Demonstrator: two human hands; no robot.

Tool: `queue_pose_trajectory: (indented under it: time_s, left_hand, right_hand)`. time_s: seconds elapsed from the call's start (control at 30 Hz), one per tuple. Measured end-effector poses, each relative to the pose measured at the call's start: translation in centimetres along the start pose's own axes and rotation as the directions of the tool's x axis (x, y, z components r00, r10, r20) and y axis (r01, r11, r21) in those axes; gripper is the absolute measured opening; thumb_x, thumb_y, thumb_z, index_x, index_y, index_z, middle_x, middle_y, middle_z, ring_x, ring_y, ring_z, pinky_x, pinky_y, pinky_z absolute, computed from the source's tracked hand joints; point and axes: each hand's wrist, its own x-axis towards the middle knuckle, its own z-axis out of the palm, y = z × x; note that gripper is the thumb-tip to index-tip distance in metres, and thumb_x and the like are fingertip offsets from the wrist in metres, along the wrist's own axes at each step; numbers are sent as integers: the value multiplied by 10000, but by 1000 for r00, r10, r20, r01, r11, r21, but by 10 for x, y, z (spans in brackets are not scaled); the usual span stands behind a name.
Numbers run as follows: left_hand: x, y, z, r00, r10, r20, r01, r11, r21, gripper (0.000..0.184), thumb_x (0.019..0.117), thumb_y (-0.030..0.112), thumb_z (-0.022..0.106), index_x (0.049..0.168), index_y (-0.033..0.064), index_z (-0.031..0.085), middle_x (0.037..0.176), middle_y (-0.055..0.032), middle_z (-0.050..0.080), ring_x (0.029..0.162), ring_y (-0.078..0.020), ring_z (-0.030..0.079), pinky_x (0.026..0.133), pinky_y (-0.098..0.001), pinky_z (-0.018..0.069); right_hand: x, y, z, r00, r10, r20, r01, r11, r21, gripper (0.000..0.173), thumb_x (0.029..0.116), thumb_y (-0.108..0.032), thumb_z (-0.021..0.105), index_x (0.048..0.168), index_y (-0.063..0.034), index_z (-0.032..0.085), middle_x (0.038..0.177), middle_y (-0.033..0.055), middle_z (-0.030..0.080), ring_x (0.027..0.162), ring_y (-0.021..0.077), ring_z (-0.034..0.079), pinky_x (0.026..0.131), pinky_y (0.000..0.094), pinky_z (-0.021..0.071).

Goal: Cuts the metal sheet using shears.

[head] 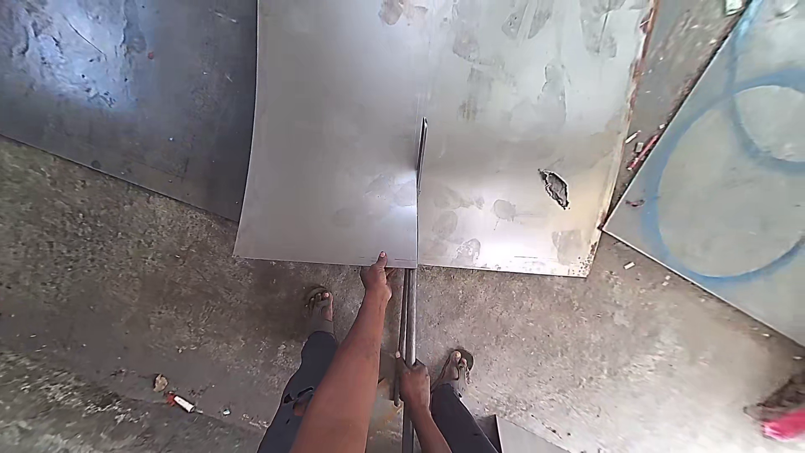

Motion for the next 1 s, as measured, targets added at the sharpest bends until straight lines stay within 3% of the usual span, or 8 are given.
queue_pose_trajectory:
  time_s: [0.3, 0.37, 0.43, 0.53, 0.6, 0.73, 0.9, 1.0]
  left_hand:
    - [28, -3, -6, 999, -6, 38, 6, 1000, 23, 376, 988, 162, 693, 1313, 31, 555, 1100, -183, 664, 827, -255, 684, 739, -405, 605]
    - [11, -18, -16, 995, -82, 50, 79, 995, 60, 380, 1010, 181, 665, 1333, 36, 528, 1095, -161, 646, 813, -222, 665, 720, -373, 594]
    - [26, 4, 9, 994, -3, 111, 0, 1000, 30, 387, 1011, 132, 655, 1339, -13, 511, 1081, -210, 668, 798, -249, 698, 705, -381, 615]
    - [-13, -9, -13, 999, -27, 46, 26, 999, 21, 387, 984, 129, 694, 1324, 22, 544, 1109, -196, 664, 844, -265, 690, 749, -423, 611]
    - [-11, 10, 12, 996, 41, 74, -40, 999, -17, 359, 978, 116, 695, 1298, 22, 562, 1098, -200, 669, 833, -274, 689, 726, -426, 606]
    - [-36, 14, 9, 996, 54, 66, -51, 998, -36, 314, 973, 90, 693, 1254, 12, 577, 1009, -198, 681, 729, -260, 682, 651, -407, 604]
    - [-37, 17, 6, 996, 48, 72, -47, 999, -18, 323, 970, 71, 689, 1262, 9, 564, 1014, -200, 669, 726, -260, 673, 648, -406, 602]
    - [-34, 19, -3, 999, -14, 51, 13, 1000, 22, 361, 984, 98, 680, 1312, 38, 541, 1076, -198, 656, 782, -263, 674, 686, -415, 601]
  right_hand:
    - [109, 8, 88, 997, -46, -62, 40, 995, -95, 463, 981, -514, 643, 943, -62, 733, 859, 184, 716, 859, 369, 707, 756, 606, 536]
    - [90, 33, 68, 999, -12, -52, 7, 996, -89, 464, 976, -514, 652, 949, -57, 730, 851, 177, 709, 843, 363, 698, 747, 600, 535]
    - [114, -3, 69, 993, -106, -51, 106, 994, -4, 469, 964, -511, 674, 954, -45, 723, 820, 172, 693, 788, 345, 681, 701, 577, 527]
    - [53, 28, 37, 997, 54, 51, -53, 998, -31, 496, 971, -537, 658, 1004, -46, 715, 857, 180, 688, 833, 351, 674, 764, 587, 522]
    - [35, -6, 14, 999, -25, -27, 26, 999, 19, 470, 953, -523, 690, 916, -55, 713, 742, 148, 650, 710, 325, 639, 672, 565, 507]
    - [-9, -30, -28, 999, -48, -18, 49, 997, 68, 479, 934, -543, 713, 872, -69, 679, 635, 95, 568, 549, 255, 548, 547, 491, 467]
    - [2, -68, -41, 998, -55, -27, 53, 997, -63, 489, 973, -550, 649, 955, -63, 692, 762, 146, 648, 700, 317, 644, 654, 547, 520]
    - [18, -59, -25, 999, -48, -23, 46, 993, -113, 469, 993, -531, 617, 986, -69, 696, 824, 158, 674, 775, 335, 671, 692, 560, 528]
